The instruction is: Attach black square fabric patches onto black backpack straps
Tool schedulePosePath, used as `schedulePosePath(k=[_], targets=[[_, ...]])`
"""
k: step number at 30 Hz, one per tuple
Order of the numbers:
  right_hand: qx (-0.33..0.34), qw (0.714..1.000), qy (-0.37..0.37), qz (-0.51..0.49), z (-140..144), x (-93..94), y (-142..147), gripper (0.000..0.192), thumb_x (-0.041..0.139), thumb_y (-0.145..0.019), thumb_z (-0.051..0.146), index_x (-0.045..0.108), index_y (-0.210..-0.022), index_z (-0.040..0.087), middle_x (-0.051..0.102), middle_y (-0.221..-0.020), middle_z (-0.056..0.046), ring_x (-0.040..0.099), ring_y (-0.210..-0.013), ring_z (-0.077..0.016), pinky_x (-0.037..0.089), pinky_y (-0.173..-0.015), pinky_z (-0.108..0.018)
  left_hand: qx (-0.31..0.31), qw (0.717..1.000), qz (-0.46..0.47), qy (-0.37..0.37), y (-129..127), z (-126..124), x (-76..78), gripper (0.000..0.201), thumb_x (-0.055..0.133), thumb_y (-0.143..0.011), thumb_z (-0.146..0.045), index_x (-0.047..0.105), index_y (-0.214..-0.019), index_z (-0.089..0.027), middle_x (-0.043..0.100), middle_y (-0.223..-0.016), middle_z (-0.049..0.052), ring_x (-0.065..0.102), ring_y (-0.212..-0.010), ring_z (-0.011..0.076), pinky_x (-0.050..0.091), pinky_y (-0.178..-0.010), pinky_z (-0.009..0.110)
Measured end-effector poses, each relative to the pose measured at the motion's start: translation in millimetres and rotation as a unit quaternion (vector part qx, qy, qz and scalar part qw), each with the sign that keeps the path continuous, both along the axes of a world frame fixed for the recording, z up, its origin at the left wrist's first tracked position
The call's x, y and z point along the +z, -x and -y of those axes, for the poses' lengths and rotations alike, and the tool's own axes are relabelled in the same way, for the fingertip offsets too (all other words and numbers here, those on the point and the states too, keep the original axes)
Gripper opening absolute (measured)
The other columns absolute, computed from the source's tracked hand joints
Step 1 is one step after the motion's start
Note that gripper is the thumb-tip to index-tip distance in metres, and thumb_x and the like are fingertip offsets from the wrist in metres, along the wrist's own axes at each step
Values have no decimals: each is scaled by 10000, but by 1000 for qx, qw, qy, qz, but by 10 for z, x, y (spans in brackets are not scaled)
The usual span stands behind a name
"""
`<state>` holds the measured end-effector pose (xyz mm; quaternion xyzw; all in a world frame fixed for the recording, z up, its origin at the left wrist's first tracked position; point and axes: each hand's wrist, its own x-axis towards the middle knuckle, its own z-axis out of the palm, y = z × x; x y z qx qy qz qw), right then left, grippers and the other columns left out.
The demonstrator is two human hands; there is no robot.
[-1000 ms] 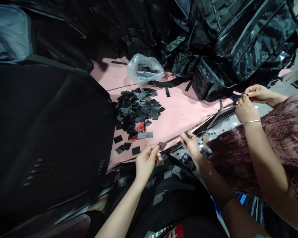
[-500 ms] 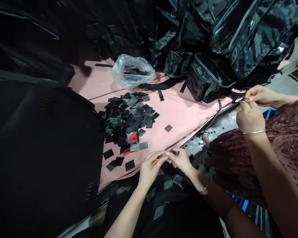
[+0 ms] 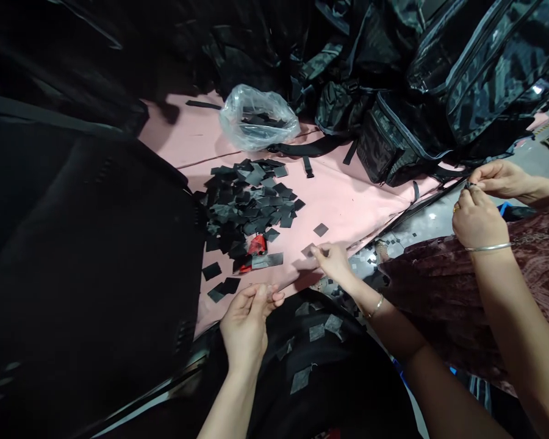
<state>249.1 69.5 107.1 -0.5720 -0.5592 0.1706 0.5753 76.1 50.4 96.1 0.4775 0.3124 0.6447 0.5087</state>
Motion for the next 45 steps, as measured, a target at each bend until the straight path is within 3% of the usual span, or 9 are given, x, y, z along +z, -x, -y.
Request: schedulePosePath(k=[5,11,16,20,26,31,35,40,45], targets=[[-162,977,31,138,-377,242,-297,456,531,-807,269,490,-1219,79,602,-876,-112,561,-852,-190,403,-800,-297,-55,997,6,44,125,192,-43,412,740,-629,-382,604,-901,-104,576,-743,54,514,-594,95,460,-583,205],[135,982,109,-71,30,174,-149,571,665,-647,455,485,-1061,105,463,-607,21,352,-439,-50,272,-426,-176,-107,993,-2,39,124,192,-120,348,715,-667,-378,659,-894,-120,524,-725,32,437,-605,68,408,-600,187],[125,980,108,111,476,-5,199,816,771,-500,401,457,-1210,148,559,-865,-32,487,-693,-96,379,-614,-198,-78,978,-188,-56,64,148,-121,364,654,-720,-409,671,-987,-162,554,-731,34,473,-630,98,413,-624,207],[176,966,92,163,570,-12,264,406,709,-619,329,597,-947,118,567,-780,-4,479,-664,-77,346,-590,-173,-54,941,-307,-128,52,70,-151,275,611,-742,-413,681,-833,-163,601,-821,47,533,-707,133,418,-675,235],[202,972,108,-53,603,-37,34,422,436,-848,442,599,-756,63,440,-527,2,358,-398,-42,256,-400,-176,-75,981,-175,-28,35,-77,-112,338,655,-697,-440,606,-747,-109,464,-601,11,376,-545,78,318,-519,195],[215,960,73,-162,593,-110,-13,405,539,-784,445,578,-946,76,487,-629,5,365,-360,-26,229,-341,-156,-113,985,-125,-27,-127,-55,-51,287,708,-668,-363,629,-784,-113,509,-635,17,427,-570,76,365,-555,183],[247,930,85,-260,571,-117,68,421,604,-725,482,540,-802,73,543,-713,-24,344,-351,-4,194,-322,-150,-104,981,-142,-76,-195,-16,-66,223,719,-669,-305,634,-765,-122,589,-758,47,518,-659,99,421,-640,193],[117,953,48,-274,361,-68,3,372,666,-648,414,569,-792,85,539,-644,-9,296,-341,-11,195,-325,-174,-86,996,-28,-2,-111,-4,-89,273,718,-671,-336,560,-719,-119,520,-639,8,481,-569,82,416,-580,193],[-39,997,-71,4,-97,66,-206,184,585,-767,275,639,-849,119,625,-860,-51,570,-758,-129,452,-726,-243,-92,995,-15,42,-26,67,-74,317,736,-647,-340,536,-718,-104,578,-827,46,546,-661,104,468,-670,232]])
